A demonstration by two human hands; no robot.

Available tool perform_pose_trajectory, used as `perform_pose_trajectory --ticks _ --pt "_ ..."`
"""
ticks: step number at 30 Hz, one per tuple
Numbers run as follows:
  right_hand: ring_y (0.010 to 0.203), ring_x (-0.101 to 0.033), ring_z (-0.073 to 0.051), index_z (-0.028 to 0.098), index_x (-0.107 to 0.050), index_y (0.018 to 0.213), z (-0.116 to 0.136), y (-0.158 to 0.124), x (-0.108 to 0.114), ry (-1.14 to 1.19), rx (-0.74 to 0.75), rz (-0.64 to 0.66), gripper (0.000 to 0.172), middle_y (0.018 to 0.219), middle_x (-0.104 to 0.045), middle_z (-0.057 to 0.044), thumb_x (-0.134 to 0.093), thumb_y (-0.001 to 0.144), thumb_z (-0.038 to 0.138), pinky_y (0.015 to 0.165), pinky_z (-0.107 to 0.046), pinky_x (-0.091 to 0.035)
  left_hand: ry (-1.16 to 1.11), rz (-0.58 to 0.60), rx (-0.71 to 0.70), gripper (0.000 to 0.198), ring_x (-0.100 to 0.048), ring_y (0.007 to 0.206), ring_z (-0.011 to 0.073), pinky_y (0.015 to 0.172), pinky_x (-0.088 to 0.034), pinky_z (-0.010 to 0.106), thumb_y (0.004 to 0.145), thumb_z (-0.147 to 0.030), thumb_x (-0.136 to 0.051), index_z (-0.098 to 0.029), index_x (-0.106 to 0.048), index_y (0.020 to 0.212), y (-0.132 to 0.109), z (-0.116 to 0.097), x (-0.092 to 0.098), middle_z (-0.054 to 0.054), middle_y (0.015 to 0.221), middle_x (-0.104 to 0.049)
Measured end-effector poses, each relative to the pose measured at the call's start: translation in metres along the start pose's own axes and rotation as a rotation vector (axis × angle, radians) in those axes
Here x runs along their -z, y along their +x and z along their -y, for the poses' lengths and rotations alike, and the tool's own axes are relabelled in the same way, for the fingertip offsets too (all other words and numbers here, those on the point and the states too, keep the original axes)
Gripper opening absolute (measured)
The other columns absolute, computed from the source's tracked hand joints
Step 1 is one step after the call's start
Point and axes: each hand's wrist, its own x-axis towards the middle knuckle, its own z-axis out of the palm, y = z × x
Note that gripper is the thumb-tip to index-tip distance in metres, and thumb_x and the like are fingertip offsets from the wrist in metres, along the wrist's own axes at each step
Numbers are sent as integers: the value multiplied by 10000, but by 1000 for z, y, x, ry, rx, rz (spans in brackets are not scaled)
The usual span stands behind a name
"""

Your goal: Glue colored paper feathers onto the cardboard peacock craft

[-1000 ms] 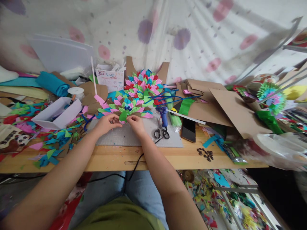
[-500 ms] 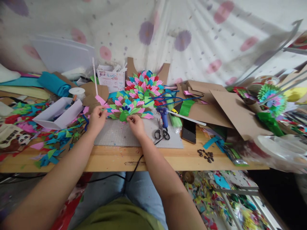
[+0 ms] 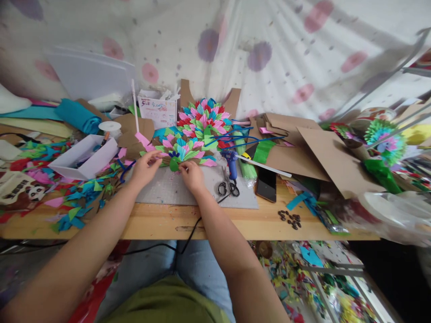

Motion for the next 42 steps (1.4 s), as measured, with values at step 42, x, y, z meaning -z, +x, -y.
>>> perform_pose_trajectory --ticks 42 --pt "552 -471 -125 202 -532 686 8 -2 20 58 -182 59 156 613 -559 22 -535 787 322 572 -253 -330 -556 -146 469 274 -528 585 104 569 -464 252 490 -349 -771 -151 -612 591 1 -13 -2 -6 604 -581"
